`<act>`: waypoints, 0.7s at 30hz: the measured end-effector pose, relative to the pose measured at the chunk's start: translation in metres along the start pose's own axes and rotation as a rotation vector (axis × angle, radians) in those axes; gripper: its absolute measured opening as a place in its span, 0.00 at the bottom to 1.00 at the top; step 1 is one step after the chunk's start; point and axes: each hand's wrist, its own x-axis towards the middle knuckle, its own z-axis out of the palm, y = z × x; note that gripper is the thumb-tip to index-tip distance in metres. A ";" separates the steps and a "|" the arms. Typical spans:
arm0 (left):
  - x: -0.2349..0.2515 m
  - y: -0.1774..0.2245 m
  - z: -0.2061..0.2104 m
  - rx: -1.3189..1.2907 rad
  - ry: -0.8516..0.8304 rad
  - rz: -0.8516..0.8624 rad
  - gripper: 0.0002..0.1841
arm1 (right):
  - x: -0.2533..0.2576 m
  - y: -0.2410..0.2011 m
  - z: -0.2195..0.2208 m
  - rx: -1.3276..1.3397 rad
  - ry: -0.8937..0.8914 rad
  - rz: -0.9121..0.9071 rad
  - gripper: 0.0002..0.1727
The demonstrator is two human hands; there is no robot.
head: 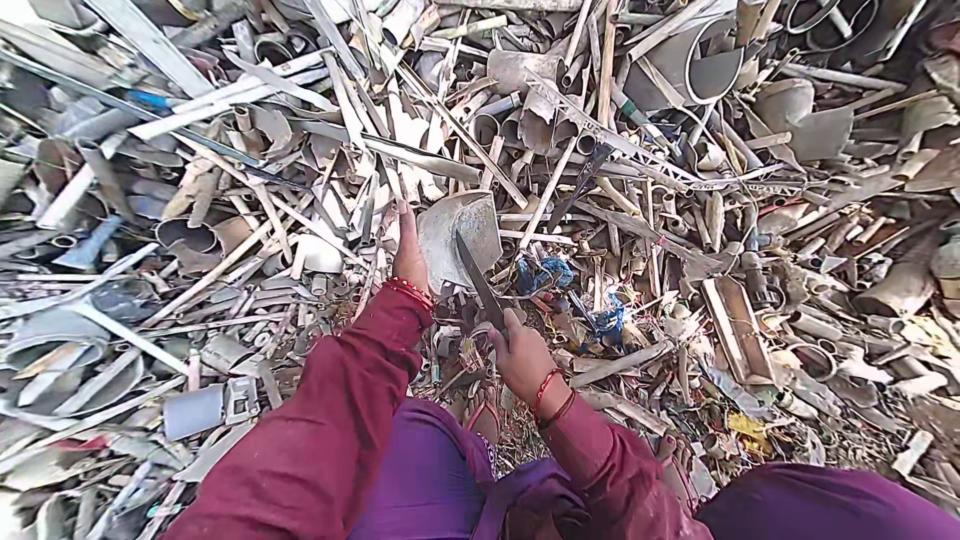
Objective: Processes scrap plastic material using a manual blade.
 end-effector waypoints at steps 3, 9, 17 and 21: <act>0.002 -0.001 0.007 0.065 0.020 -0.058 0.38 | 0.001 0.002 -0.002 -0.018 -0.005 0.006 0.27; 0.005 -0.007 0.010 0.085 0.029 -0.126 0.39 | 0.004 0.004 -0.006 -0.021 0.004 0.012 0.26; 0.005 -0.005 0.018 0.236 0.065 -0.247 0.41 | -0.003 -0.004 -0.006 0.061 -0.030 -0.034 0.26; 0.000 -0.008 0.027 0.232 0.056 -0.268 0.43 | 0.009 0.007 -0.010 0.069 0.006 0.106 0.28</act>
